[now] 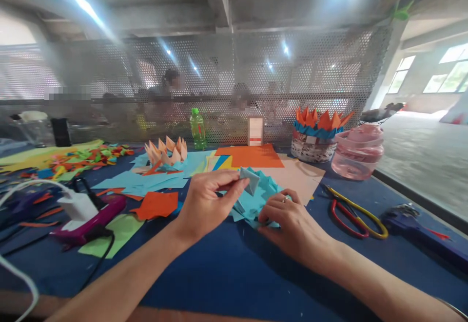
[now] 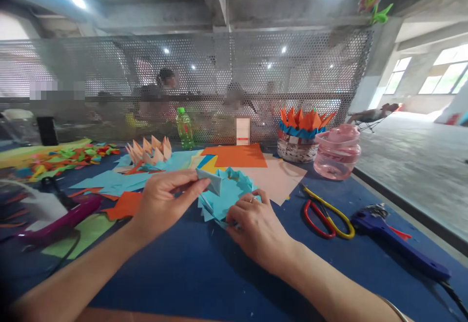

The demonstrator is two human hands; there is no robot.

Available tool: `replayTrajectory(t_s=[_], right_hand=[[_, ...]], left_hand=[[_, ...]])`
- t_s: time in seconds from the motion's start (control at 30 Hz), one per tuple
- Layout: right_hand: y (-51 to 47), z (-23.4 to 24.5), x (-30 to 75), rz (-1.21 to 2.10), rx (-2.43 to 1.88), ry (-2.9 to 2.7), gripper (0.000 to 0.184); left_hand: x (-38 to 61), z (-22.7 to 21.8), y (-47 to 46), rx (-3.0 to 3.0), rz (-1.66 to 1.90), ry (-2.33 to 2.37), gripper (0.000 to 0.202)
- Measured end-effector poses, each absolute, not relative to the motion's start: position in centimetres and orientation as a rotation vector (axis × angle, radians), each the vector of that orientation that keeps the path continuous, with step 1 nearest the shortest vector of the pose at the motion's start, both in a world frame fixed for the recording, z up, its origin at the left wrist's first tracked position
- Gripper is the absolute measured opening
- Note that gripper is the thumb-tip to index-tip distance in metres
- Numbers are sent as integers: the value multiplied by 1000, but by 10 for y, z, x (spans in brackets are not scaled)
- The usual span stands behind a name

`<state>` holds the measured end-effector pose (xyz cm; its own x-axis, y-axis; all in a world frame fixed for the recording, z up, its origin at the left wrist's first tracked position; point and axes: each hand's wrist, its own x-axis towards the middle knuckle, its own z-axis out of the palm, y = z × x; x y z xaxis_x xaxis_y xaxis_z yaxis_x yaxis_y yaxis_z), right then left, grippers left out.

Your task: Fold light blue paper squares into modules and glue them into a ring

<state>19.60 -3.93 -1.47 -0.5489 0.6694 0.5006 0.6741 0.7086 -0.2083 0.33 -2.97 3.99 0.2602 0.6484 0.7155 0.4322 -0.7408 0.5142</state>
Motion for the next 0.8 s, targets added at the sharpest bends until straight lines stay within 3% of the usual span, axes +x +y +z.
replayTrajectory(t_s=[0.23, 0.5, 0.8], right_hand=[[-50, -6, 199, -488, -668, -2380, 26], [-48, -9, 199, -498, -689, -2344, 22], [-39, -18, 197, -416, -721, -2408, 19]], left_hand=[[-8, 52, -18, 1864, 1332, 1004, 20], [5, 31, -26, 2370, 1131, 1098, 36], [11, 17, -25, 2395, 927, 1163, 22]])
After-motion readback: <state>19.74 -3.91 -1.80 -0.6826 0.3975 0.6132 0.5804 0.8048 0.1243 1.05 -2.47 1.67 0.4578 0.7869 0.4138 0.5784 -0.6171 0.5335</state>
